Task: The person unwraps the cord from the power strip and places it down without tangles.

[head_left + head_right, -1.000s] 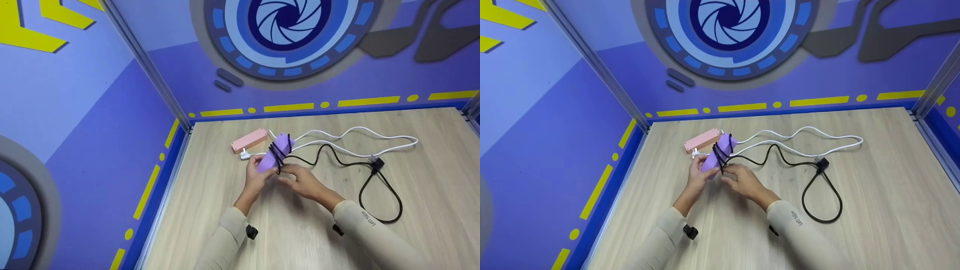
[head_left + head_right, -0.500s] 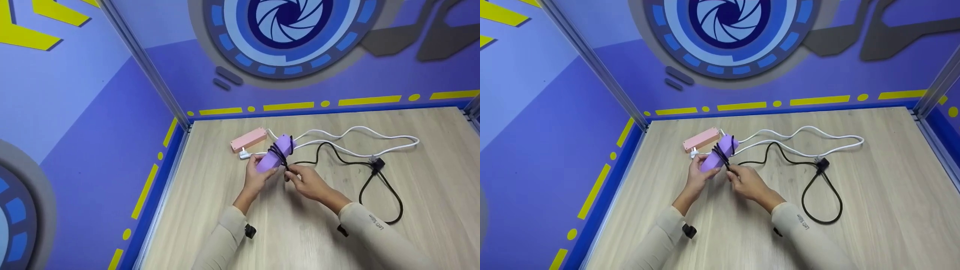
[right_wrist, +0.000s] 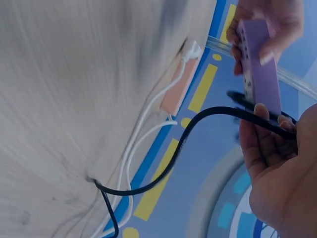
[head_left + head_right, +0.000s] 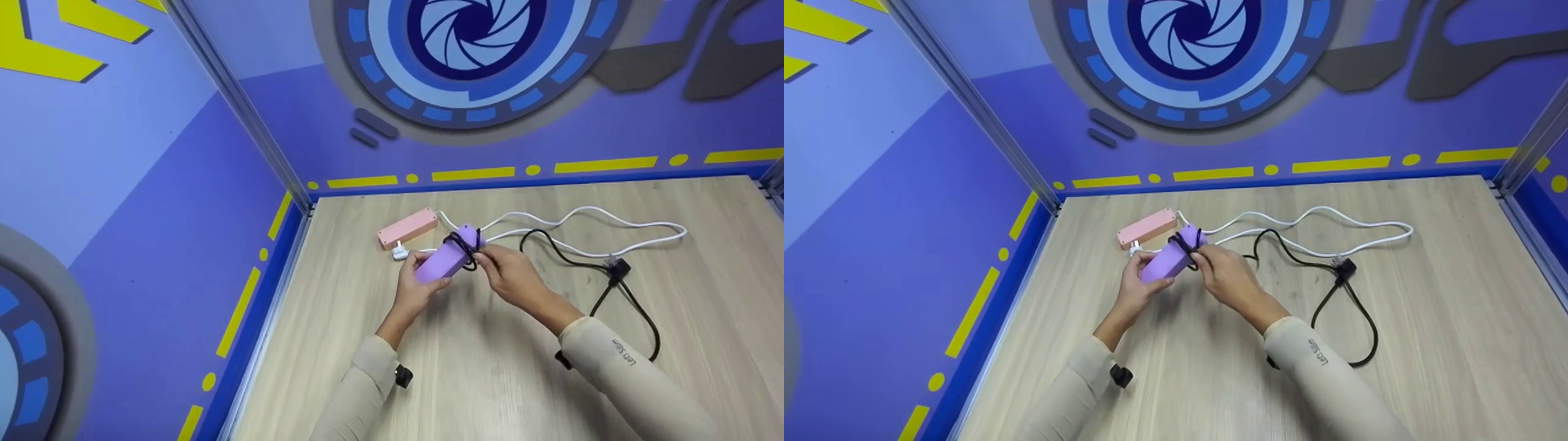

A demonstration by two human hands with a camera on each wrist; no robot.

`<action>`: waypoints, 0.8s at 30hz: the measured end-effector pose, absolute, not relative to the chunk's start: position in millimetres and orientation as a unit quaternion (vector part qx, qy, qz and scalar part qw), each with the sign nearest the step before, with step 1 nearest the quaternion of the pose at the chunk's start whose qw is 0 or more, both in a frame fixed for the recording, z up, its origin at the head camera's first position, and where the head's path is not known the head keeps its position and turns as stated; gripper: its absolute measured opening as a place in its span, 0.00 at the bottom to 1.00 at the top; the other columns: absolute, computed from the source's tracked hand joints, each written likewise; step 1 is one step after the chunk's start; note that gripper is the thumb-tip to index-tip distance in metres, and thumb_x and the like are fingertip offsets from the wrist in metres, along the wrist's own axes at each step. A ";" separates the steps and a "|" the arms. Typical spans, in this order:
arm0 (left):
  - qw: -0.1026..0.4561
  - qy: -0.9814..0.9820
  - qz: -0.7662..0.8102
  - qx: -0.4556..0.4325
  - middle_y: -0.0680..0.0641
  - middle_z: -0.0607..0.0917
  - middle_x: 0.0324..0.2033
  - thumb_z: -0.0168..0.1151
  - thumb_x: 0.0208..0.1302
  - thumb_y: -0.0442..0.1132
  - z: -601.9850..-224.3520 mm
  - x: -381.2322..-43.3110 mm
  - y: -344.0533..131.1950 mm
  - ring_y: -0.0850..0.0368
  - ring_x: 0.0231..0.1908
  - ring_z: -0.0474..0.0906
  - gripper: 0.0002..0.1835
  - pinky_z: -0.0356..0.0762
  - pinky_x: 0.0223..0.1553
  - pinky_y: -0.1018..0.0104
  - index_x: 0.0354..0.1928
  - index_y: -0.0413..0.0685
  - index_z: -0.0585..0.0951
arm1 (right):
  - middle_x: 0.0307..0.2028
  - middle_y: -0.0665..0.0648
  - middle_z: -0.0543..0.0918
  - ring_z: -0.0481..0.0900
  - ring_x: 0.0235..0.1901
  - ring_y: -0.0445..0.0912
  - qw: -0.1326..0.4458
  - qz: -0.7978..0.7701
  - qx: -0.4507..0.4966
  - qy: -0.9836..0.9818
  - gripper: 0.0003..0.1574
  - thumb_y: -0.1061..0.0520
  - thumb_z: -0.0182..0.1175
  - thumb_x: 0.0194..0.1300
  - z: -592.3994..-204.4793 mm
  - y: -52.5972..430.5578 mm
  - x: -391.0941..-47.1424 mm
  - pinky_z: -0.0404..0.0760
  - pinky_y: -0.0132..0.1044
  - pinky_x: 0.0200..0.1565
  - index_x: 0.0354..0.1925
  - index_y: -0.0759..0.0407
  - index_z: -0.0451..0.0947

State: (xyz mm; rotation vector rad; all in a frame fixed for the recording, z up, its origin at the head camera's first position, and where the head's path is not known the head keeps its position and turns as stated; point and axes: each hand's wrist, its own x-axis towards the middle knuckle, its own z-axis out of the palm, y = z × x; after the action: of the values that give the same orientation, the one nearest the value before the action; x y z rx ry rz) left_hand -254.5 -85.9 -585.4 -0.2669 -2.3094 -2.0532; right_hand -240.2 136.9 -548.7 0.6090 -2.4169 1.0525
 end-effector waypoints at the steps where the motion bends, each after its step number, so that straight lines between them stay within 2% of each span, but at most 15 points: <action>1: 0.019 -0.747 -0.659 -0.088 0.46 0.82 0.52 0.78 0.43 0.29 -585.5 -254.0 -87.4 0.54 0.54 0.77 0.32 0.72 0.58 0.56 0.52 0.47 0.74 | 0.24 0.50 0.78 0.70 0.24 0.40 0.224 0.376 0.215 -0.873 0.09 0.55 0.59 0.71 -547.3 138.0 -241.4 0.70 0.36 0.29 0.32 0.55 0.79; 7: 0.019 -0.750 -0.652 -0.111 0.45 0.83 0.51 0.78 0.40 0.26 -589.4 -253.1 -93.0 0.54 0.53 0.77 0.32 0.71 0.58 0.58 0.50 0.44 0.75 | 0.20 0.50 0.77 0.69 0.23 0.42 0.244 0.364 0.177 -0.881 0.12 0.55 0.59 0.71 -541.9 145.4 -248.2 0.67 0.38 0.28 0.28 0.55 0.78; 13: 0.014 -0.746 -0.657 -0.110 0.43 0.82 0.51 0.78 0.40 0.24 -589.8 -253.0 -97.3 0.56 0.51 0.76 0.32 0.70 0.56 0.60 0.51 0.42 0.75 | 0.15 0.48 0.75 0.70 0.18 0.42 0.235 0.374 0.142 -0.886 0.16 0.54 0.57 0.73 -539.4 156.0 -254.3 0.65 0.35 0.24 0.26 0.55 0.76; 18: 0.017 -0.743 -0.662 -0.099 0.40 0.81 0.53 0.76 0.40 0.22 -585.8 -253.6 -101.1 0.55 0.53 0.75 0.33 0.70 0.57 0.59 0.53 0.38 0.73 | 0.20 0.54 0.80 0.73 0.22 0.47 0.232 0.374 0.117 -0.890 0.16 0.55 0.56 0.73 -548.8 169.3 -259.8 0.69 0.40 0.28 0.27 0.60 0.78; 24: 0.033 -0.739 -0.669 -0.072 0.39 0.81 0.54 0.75 0.42 0.23 -581.8 -253.9 -105.7 0.52 0.55 0.75 0.33 0.69 0.59 0.58 0.54 0.36 0.73 | 0.25 0.57 0.81 0.73 0.26 0.49 0.172 0.366 0.097 -0.909 0.16 0.55 0.54 0.74 -572.6 190.6 -259.6 0.69 0.42 0.31 0.31 0.60 0.78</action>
State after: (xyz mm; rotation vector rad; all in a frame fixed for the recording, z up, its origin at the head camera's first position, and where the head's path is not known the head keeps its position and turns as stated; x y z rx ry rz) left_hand -253.9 -105.7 -581.8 -0.2222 -2.2741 -2.0572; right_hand -259.6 190.6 -572.6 0.2757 -2.5801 1.0386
